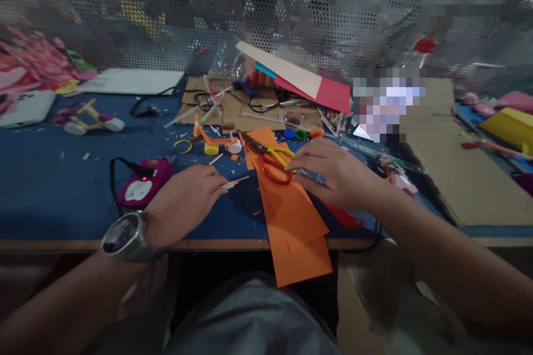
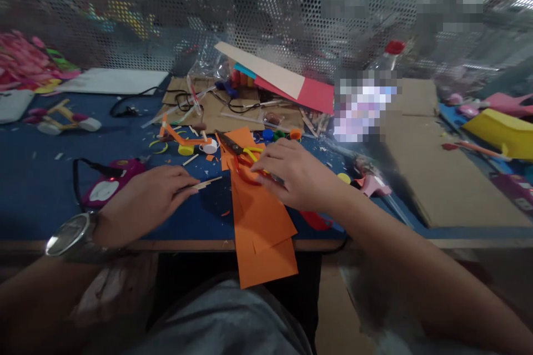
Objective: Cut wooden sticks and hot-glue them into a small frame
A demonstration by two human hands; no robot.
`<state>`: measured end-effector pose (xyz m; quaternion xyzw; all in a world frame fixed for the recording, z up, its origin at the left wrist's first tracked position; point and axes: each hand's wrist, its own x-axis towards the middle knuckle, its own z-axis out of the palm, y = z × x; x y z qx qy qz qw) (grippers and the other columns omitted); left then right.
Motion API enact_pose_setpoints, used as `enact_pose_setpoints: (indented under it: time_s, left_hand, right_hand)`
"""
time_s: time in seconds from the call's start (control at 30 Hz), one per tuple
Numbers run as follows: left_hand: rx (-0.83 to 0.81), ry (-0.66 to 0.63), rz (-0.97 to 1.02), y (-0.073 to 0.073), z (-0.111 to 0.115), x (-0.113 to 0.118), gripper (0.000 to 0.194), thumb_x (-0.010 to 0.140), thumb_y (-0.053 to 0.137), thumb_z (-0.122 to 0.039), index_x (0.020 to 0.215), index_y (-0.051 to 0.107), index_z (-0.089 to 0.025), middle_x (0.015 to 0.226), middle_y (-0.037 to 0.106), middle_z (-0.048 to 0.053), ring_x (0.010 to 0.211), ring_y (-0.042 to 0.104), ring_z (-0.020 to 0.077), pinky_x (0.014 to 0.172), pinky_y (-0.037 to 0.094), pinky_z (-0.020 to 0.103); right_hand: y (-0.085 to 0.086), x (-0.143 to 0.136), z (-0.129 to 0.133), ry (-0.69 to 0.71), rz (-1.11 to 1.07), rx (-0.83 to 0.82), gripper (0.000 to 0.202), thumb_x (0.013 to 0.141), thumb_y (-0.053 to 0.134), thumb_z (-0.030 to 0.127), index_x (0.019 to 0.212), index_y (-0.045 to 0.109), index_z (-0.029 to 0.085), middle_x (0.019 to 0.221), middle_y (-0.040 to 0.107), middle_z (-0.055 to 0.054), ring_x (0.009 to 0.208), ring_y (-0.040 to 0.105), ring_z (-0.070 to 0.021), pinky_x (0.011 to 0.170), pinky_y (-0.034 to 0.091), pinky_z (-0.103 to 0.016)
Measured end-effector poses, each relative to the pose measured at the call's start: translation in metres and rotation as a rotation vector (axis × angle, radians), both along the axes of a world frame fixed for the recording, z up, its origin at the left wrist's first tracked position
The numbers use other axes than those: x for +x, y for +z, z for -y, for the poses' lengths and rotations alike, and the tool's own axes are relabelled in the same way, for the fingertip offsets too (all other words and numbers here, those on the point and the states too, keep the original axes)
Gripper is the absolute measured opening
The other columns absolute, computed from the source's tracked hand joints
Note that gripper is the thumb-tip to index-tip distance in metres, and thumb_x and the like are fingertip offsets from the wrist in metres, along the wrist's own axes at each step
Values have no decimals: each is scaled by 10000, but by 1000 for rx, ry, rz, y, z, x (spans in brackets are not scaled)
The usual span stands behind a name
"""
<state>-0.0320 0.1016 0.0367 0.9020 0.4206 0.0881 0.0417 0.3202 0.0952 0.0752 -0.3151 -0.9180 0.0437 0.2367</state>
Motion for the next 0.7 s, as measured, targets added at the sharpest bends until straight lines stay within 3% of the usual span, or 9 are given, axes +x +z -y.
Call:
enact_pose_setpoints:
  time_s: [0.23,0.33,0.47,0.7]
  left_hand:
    - [-9,5,-5,1,0,2,238,1087,579,-307,1037,790,-209,1065,818,110,1018,733,320,965,580,478]
    - [-4,-2,-17,2,1,5,273,1100,541,-267,1124,802,-191,1130,826,126,1078,733,329,999,575,485]
    - [-3,-37,-54,4,2,10,350,1137,488,-271,1001,800,-188,1010,800,118,1001,706,325,983,560,488]
    - [27,-41,-52,3,10,14,332,1125,468,-219,966,759,-201,1004,762,131,971,679,325,973,556,493]
  right_hand:
    - [-13,-17,-32,91,-40,-19,244,1141,598,286,1147,831,213,1120,836,-150,1053,764,-314,992,600,-513]
    - [-19,-17,-35,95,-57,-18,229,1132,607,261,1160,824,192,1123,834,-158,1060,756,-313,972,601,-495]
    - [-24,-14,-36,84,-80,-28,213,1130,609,258,1163,814,213,1130,828,-136,1070,743,-301,970,595,-479]
    - [-29,-10,-37,72,-115,-52,229,1137,593,275,1174,814,233,1141,823,-130,1100,738,-304,972,599,-486]
